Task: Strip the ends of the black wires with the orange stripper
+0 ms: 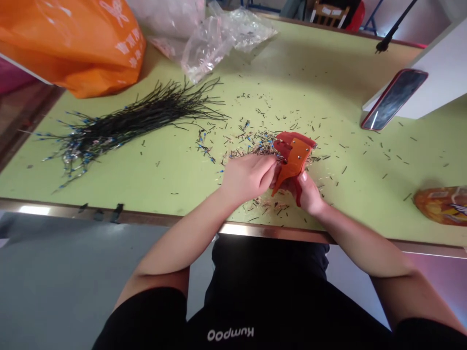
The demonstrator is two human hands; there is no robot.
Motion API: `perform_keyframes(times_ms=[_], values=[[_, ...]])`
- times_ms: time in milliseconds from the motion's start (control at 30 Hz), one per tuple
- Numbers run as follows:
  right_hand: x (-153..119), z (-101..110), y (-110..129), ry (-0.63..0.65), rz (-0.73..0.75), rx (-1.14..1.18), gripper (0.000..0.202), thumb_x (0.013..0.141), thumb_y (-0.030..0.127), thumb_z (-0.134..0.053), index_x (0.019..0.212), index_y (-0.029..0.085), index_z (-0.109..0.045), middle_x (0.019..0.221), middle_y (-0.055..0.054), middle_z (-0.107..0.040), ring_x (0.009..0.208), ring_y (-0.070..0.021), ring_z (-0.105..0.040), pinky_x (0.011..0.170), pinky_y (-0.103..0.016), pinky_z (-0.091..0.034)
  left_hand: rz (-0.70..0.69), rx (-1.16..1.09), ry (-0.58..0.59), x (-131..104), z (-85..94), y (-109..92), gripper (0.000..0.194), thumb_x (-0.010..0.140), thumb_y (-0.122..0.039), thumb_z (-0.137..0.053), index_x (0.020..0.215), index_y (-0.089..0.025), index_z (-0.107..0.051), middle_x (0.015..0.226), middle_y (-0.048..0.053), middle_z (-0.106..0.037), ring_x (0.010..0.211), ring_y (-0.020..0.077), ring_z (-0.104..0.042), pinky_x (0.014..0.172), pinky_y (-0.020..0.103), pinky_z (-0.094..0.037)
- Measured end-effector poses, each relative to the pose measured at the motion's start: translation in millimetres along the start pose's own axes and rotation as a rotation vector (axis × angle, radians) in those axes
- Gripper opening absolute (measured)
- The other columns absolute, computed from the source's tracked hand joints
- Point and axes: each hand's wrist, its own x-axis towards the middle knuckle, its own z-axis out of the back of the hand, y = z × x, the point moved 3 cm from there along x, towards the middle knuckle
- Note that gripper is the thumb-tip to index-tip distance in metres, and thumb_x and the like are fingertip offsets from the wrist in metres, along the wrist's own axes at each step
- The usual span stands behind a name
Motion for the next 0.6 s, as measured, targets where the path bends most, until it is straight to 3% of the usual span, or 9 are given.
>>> perform_keyframes(times_ms=[133, 400, 600], values=[[2.0, 4.5, -13.4, -0.078, 0.013, 0.045, 0.072, 0.082, 0.092, -0.060, 0.116, 0.029, -0.066, 0.106, -0.011, -0.076, 0.112, -0.0348, -0.073, 0.079, -0.048, -0.067, -0.034, -0.022, 0.019, 1.1, 2.5, -4.2, 0.022, 0.104, -0.018, -0.050, 0.091, -0.020, -0.069, 0.061, 0.000, -0.064, 0.056, 0.0147, -0.058, 0.052, 0.031, -0.031], [3.0, 11.4, -20.0, -0.067, 0.016, -0.011, 0.079, 0.085, 0.095, -0.047, 0.128, 0.031, -0.062, 0.112, -0.011, -0.076, 0.116, -0.0358, -0.072, 0.078, -0.049, -0.066, -0.025, -0.025, 0.103, -0.7, -0.1, -6.0, 0.024, 0.103, -0.018, -0.048, 0.084, -0.022, -0.062, 0.060, -0.001, -0.061, 0.055, 0.0143, -0.056, 0.051, 0.031, -0.030], [1.2, 14.3, -16.6, -0.164, 0.045, -0.047, 0.074, 0.087, 0.092, -0.048, 0.126, 0.031, -0.063, 0.106, -0.013, -0.074, 0.115, -0.0363, -0.070, 0.077, -0.050, -0.066, -0.104, -0.058, 0.000, 4.8, 3.2, -11.3, 0.020, 0.099, -0.014, -0.054, 0.081, -0.022, -0.057, 0.058, -0.003, -0.059, 0.052, 0.0127, -0.052, 0.049, 0.030, -0.031]])
